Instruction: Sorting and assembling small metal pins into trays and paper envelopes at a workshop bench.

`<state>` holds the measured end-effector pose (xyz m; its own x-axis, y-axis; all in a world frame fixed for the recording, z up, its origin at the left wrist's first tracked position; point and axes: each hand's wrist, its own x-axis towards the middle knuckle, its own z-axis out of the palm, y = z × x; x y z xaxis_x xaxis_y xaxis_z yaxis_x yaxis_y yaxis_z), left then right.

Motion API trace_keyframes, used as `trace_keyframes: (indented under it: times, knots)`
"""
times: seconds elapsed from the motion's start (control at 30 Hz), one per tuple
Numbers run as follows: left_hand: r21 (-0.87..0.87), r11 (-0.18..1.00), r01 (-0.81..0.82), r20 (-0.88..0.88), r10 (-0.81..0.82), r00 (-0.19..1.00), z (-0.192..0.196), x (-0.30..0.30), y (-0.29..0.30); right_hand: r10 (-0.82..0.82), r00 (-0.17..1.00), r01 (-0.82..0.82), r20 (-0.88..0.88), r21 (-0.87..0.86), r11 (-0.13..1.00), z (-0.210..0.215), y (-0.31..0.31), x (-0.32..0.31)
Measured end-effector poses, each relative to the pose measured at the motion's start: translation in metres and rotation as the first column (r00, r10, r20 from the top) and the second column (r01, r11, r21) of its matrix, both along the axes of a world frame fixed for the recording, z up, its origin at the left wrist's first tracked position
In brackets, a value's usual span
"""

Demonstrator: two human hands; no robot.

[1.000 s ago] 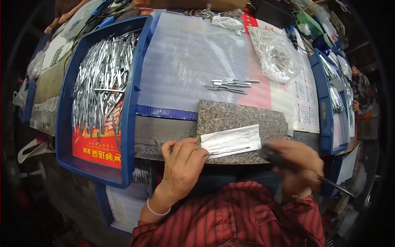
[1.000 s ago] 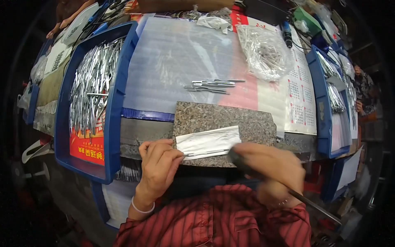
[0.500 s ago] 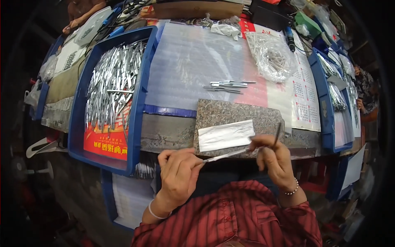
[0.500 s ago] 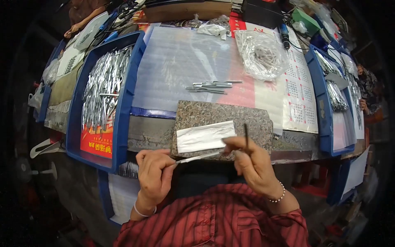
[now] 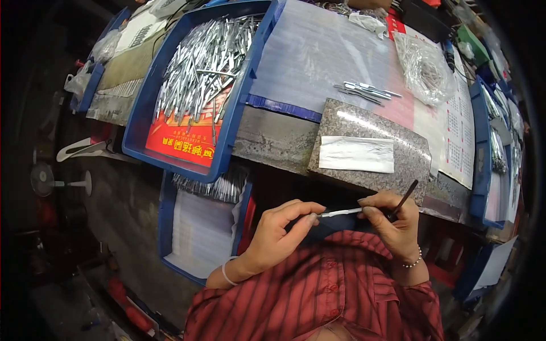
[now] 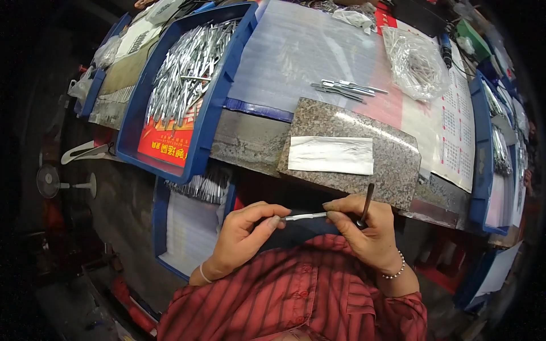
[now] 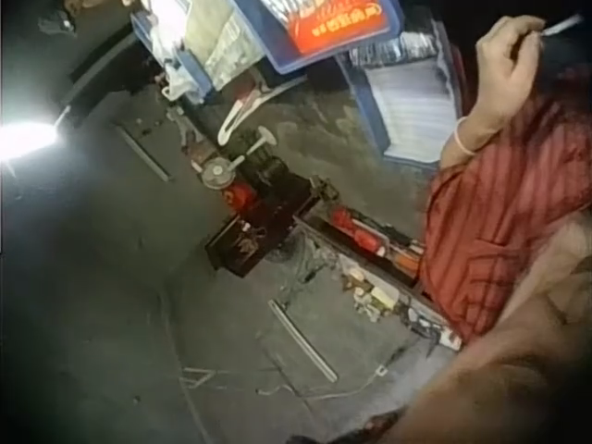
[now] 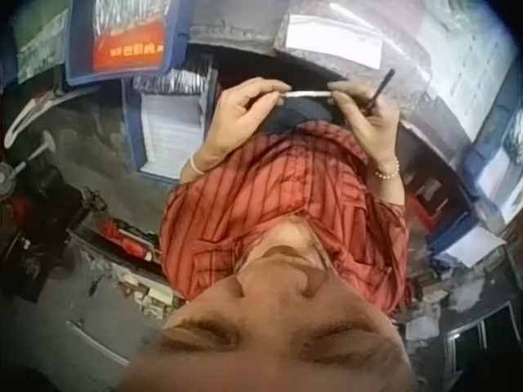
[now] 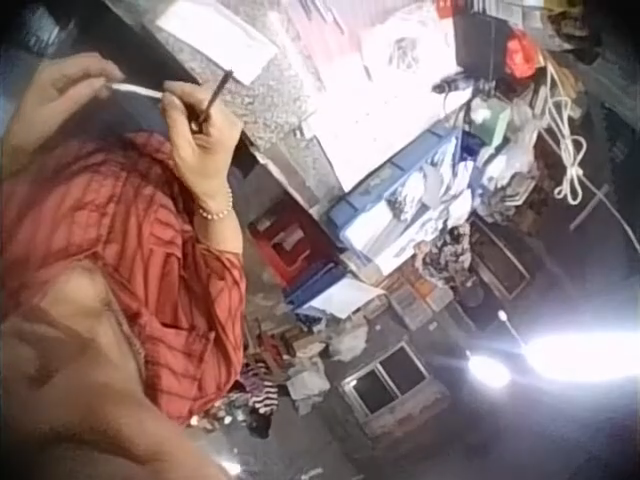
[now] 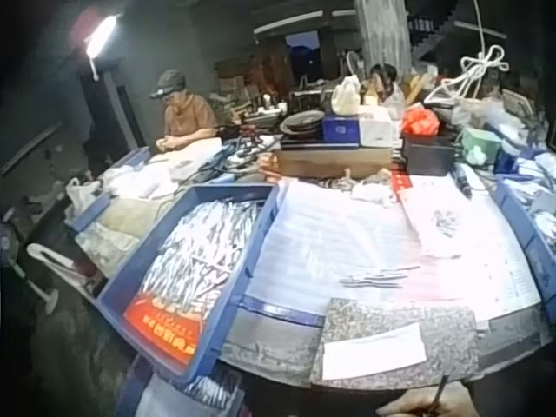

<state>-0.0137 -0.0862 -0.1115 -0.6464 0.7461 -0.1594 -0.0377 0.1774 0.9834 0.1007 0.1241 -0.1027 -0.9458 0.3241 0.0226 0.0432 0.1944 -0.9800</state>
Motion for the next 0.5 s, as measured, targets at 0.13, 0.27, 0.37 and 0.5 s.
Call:
trace_keyframes:
  times: [0.13, 0.27, 0.37, 0.5]
  knots:
    - [-0.014, 0.999, 0.048, -0.082, -0.049, 0.995, -0.01, 0.002, -0.003, 0.023, 1.0, -0.023, -0.013, 0.042, 0.999, -0.006, -0.01, 0.001]
    - [-0.06, 0.995, 0.077, 0.081, -0.072, 0.994, -0.016, 0.003, -0.017, 0.131, 0.991, -0.134, 0.034, 0.159, 0.978, -0.007, -0.017, -0.003]
    - [-0.068, 0.996, 0.051, 0.038, -0.049, 0.998, -0.028, 0.007, -0.041, 0.237, 0.967, -0.248, 0.089, 0.134, 0.96, -0.016, -0.022, -0.006]
    - [-0.223, 0.947, -0.231, -0.06, 0.223, 0.973, -0.047, 0.009, -0.093, 0.141, 0.979, -0.137, 0.149, -0.037, 0.99, -0.021, -0.033, -0.014]
